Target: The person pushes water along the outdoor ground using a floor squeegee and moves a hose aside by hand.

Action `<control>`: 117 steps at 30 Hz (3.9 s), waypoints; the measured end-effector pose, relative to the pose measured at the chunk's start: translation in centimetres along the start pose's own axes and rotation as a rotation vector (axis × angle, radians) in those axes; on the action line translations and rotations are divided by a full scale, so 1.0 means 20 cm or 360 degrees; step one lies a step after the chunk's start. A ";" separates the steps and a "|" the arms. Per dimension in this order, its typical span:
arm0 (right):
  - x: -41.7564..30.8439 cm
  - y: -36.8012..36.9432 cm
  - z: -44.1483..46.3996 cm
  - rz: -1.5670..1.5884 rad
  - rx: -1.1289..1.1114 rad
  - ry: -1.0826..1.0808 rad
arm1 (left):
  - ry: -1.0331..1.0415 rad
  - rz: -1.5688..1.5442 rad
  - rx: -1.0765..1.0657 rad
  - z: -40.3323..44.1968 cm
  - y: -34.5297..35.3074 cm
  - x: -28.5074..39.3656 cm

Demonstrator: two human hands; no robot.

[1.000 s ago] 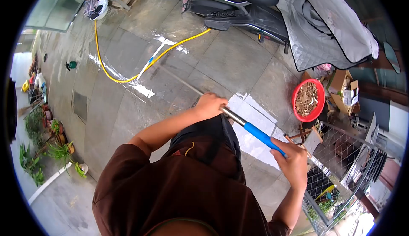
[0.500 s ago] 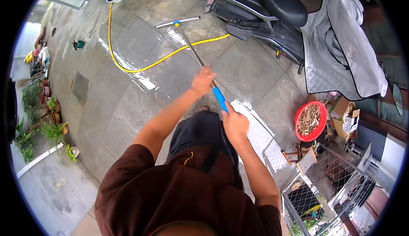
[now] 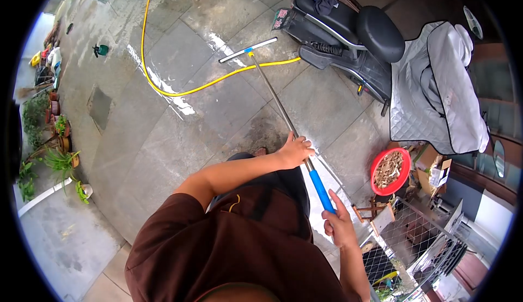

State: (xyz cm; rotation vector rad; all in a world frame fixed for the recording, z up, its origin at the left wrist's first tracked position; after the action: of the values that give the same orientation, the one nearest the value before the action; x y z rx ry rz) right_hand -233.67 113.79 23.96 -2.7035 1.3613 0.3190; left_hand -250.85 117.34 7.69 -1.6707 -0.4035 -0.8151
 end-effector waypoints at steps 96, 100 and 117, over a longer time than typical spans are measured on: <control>0.52 2.15 -0.87 -0.0529 0.1624 -0.0001 | 0.1569 -0.0275 -0.0695 -1.17 -0.05 -0.25; 0.44 2.03 -0.84 -0.0726 0.1514 -0.0045 | 0.1355 -0.0145 -0.0698 -1.15 -0.17 -0.43; 0.33 2.19 -0.34 -0.0658 0.1143 -0.0560 | 0.0879 0.0081 -0.0698 -1.51 -0.47 -1.20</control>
State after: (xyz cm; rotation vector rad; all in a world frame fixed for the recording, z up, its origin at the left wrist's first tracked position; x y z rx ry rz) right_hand -264.01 81.23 29.26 -2.1106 0.6257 0.1988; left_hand -282.76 94.87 -0.02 -1.7465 0.2172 -1.3454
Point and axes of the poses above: each hand's wrist, its own z-axis towards the middle knuckle, its own y-axis out of the palm, x = y × z, the point moved 10 cm from there along z, towards the middle knuckle, and after that the axes turned 15 degrees about y, right-handed, at the moved point
